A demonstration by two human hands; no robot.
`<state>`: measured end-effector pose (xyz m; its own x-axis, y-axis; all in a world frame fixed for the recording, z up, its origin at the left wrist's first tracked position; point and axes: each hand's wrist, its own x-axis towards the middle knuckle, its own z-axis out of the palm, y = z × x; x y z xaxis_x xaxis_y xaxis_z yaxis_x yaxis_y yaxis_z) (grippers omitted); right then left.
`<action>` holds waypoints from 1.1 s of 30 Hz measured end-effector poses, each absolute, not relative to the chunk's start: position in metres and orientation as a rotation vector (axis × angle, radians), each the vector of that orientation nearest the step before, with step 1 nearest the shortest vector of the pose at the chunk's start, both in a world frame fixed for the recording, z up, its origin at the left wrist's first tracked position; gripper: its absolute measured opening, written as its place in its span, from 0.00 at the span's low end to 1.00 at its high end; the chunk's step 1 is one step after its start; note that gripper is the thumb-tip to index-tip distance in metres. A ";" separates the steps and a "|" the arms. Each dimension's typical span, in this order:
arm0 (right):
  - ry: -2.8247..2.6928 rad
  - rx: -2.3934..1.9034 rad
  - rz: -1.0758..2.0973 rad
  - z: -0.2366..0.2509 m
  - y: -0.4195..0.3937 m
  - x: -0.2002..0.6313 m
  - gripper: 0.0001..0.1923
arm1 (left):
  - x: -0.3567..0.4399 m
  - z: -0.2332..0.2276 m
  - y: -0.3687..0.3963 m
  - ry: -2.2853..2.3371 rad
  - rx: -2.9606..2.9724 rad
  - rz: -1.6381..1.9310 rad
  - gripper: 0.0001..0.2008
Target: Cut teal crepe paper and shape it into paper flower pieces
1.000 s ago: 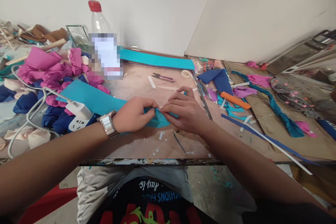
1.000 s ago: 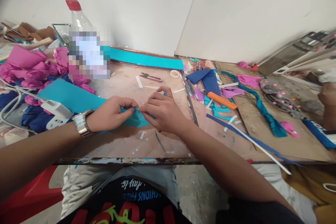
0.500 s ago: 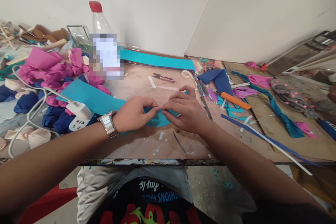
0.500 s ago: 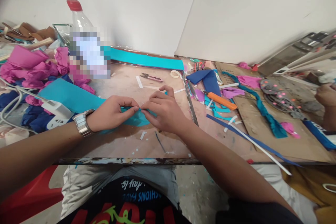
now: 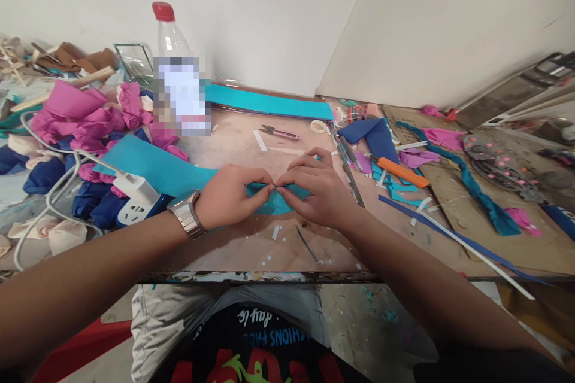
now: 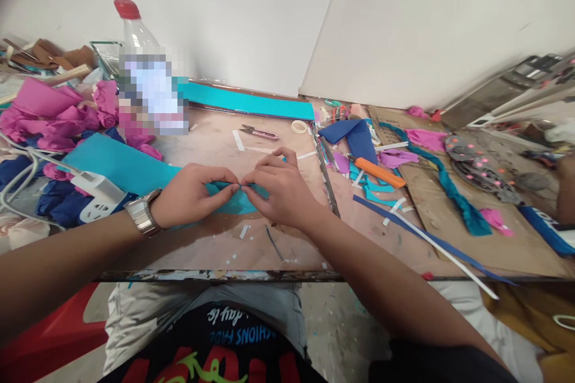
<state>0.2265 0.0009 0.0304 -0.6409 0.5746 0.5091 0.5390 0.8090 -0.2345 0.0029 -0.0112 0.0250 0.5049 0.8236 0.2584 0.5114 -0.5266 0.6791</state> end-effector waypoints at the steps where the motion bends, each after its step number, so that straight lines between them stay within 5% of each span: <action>1: -2.404 -0.834 0.103 0.031 0.001 0.226 0.05 | 0.003 0.025 -0.012 1.107 2.260 0.780 0.11; 18: -2.434 -0.976 0.436 0.035 -0.001 0.225 0.07 | 0.002 0.016 -0.011 1.138 2.683 0.777 0.15; 33: -2.480 -0.970 0.451 0.039 0.000 0.228 0.06 | 0.001 0.020 -0.008 1.152 2.425 0.714 0.14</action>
